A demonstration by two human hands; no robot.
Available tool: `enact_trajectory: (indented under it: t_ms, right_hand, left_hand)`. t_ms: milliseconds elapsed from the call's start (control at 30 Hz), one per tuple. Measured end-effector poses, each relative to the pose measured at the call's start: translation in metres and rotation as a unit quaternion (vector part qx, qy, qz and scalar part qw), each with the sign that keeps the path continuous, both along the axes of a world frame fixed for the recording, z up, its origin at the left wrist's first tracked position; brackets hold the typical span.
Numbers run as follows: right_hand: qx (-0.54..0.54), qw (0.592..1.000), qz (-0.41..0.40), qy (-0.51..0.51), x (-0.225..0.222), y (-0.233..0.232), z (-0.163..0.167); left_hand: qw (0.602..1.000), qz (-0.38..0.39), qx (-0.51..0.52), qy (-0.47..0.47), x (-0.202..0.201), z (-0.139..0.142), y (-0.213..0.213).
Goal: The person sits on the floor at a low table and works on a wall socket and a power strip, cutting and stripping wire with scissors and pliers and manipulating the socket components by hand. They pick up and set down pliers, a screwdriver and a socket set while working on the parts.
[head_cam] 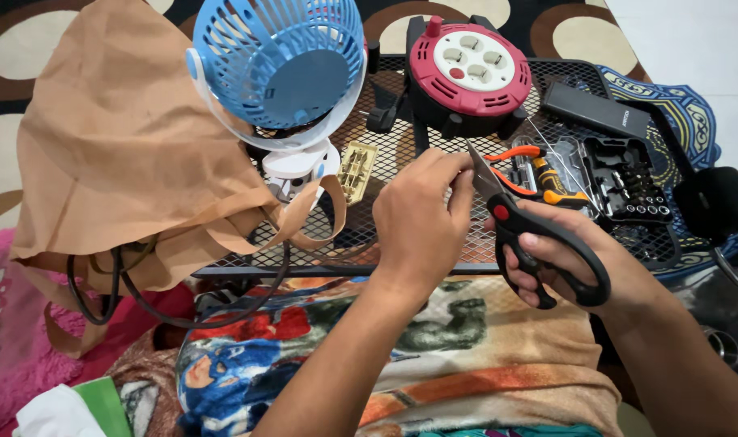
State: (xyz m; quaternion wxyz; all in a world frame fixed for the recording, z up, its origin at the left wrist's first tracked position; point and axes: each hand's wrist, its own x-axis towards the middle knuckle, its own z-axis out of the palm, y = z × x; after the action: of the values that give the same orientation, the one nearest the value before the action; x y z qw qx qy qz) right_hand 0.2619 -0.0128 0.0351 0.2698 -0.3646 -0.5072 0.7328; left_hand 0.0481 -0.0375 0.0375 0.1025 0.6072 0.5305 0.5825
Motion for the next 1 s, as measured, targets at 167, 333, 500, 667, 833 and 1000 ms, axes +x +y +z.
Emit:
enact_trajectory:
  t_ms: [167, 333, 500, 667, 833, 1000]
  right_hand:
    - [0.021, 0.999, 0.003, -0.05, 0.0, -0.001, 0.002]
    - [0.012, 0.997, 0.003, -0.072, 0.004, -0.004, 0.006]
    - [-0.044, 0.998, 0.025, 0.024, 0.003, 0.002, 0.01]
    - [-0.038, 0.998, 0.031, 0.032, -0.002, 0.008, 0.01]
    - [-0.01, 0.999, 0.016, -0.036, -0.004, 0.002, 0.016]
    - [-0.011, 0.999, 0.014, -0.051, -0.003, -0.004, 0.02]
  left_hand:
    - [1.0, 0.013, 0.005, 0.011, -0.004, 0.001, 0.0]
    - [0.999, 0.021, -0.005, 0.026, -0.005, 0.0, -0.003]
    - [1.0, -0.003, 0.019, 0.01, -0.001, -0.003, -0.003]
    - [1.0, -0.005, 0.027, 0.006, -0.004, -0.005, 0.001]
    - [1.0, 0.011, 0.023, 0.013, -0.01, -0.004, 0.004]
    - [0.999, 0.013, 0.022, 0.023, -0.008, -0.003, 0.002]
